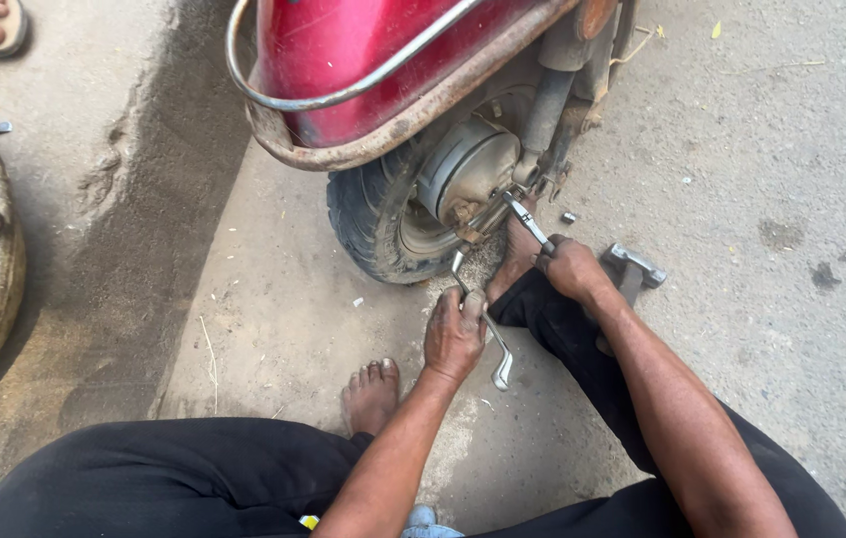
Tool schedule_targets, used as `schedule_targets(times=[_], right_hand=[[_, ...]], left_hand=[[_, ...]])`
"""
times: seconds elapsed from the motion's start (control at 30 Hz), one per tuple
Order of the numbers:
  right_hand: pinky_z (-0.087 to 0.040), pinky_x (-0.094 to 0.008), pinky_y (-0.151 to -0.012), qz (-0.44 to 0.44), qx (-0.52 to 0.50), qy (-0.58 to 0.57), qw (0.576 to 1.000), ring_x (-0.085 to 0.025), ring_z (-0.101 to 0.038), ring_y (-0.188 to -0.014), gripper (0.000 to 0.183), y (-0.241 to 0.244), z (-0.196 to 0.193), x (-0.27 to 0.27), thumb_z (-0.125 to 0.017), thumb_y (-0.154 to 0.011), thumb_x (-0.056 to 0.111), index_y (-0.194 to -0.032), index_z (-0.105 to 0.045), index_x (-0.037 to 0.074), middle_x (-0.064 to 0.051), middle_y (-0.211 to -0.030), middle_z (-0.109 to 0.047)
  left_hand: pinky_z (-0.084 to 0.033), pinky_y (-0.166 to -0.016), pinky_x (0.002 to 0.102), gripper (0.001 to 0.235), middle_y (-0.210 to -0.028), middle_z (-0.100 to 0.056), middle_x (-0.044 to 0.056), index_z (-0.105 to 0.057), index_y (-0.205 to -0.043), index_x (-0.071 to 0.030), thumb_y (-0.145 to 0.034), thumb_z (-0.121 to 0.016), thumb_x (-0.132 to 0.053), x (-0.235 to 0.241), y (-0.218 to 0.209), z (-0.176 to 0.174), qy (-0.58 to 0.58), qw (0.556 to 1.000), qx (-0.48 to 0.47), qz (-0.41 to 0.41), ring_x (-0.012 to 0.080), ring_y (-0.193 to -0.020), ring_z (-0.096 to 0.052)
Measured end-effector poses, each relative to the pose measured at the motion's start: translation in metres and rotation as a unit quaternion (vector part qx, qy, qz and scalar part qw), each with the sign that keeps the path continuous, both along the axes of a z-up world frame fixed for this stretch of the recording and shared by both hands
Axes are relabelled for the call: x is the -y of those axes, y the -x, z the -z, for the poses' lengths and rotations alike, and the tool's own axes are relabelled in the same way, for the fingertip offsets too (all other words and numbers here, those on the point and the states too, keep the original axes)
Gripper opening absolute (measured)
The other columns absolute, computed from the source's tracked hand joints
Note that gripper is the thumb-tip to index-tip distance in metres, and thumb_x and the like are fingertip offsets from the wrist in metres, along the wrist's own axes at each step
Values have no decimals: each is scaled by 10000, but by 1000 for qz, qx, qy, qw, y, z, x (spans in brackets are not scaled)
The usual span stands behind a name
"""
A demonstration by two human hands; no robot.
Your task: The person sits on the ground and uses a wrench and hammer to work on the rear wheel hub of a red motorcycle. They repeatedly tighten bolts and tap components with the hammer while manipulating the wheel assembly.
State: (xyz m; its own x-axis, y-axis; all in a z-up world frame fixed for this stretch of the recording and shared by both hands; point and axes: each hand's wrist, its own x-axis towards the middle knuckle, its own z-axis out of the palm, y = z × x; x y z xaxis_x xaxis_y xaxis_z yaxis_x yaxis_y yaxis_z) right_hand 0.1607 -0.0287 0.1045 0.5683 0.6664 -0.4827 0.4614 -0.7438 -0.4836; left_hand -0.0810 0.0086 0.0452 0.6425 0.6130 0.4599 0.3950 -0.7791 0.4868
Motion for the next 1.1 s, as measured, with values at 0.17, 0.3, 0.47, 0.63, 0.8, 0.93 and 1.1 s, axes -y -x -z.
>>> schedule_targets(times=[0.17,0.3,0.47,0.63,0.8,0.93,1.1], right_hand=[[-525,-447,-949,-10,18,-2,1000,-343,-698,-1057,382,-5,13,-1,-652,-951,296,-1242,-646,49,-201,-1078,-737],[-534,-455,-942,-21,21,-13,999,-368,-703,-1052,375,-11,24,10,-659,-938,266,-1238,-662,41,-226,-1084,-737],[-519,-452,-950,-41,24,-15,999,-367,-688,-1062,402,-12,8,-5,-688,-923,311,-1221,-664,43,-221,-1094,-734],[-534,-458,-946,-6,-14,16,1000,-360,-722,-1056,380,-6,3,1,-653,-943,316,-1200,-666,37,-219,-1101,-757],[-520,-462,-954,-35,26,-21,999,-389,-691,-1058,404,-9,6,0,-675,-924,310,-1220,-659,34,-231,-1108,-734],[-529,-468,-941,-32,22,-9,999,-400,-697,-1052,402,-10,15,1,-674,-923,317,-1204,-666,30,-243,-1090,-739],[-527,-465,-940,-21,16,-21,999,-396,-695,-1051,406,-12,13,0,-681,-913,327,-1200,-666,41,-234,-1089,-732]], left_hand=[[-517,-686,449,193,-883,-533,117,-597,-1085,-87,-992,-592,-255,-42,-7,-3,119,990,8,-73,285,-772,-584],[-481,-537,405,500,-688,-593,73,-685,-893,-53,-1149,-467,-423,-72,-17,-4,221,956,14,-195,242,-549,-576],[-526,-409,386,397,-706,-634,74,-614,-1109,10,-1053,-471,-356,-74,-9,-37,250,942,-25,-222,167,-458,-604],[-592,-621,433,395,-775,-673,52,-693,-959,-83,-1073,-503,-410,-50,12,-42,364,906,-197,-93,218,-642,-664],[-556,-785,463,221,-902,-681,147,-654,-1056,-101,-966,-628,-302,-17,24,-12,245,957,-137,-65,324,-829,-694],[-558,-775,475,151,-996,-669,165,-609,-1108,-108,-987,-604,-198,-25,29,1,134,986,52,-81,380,-886,-692],[-568,-765,473,177,-1031,-653,164,-578,-1138,-100,-984,-643,-159,-26,18,-1,102,988,99,-58,389,-907,-693]])
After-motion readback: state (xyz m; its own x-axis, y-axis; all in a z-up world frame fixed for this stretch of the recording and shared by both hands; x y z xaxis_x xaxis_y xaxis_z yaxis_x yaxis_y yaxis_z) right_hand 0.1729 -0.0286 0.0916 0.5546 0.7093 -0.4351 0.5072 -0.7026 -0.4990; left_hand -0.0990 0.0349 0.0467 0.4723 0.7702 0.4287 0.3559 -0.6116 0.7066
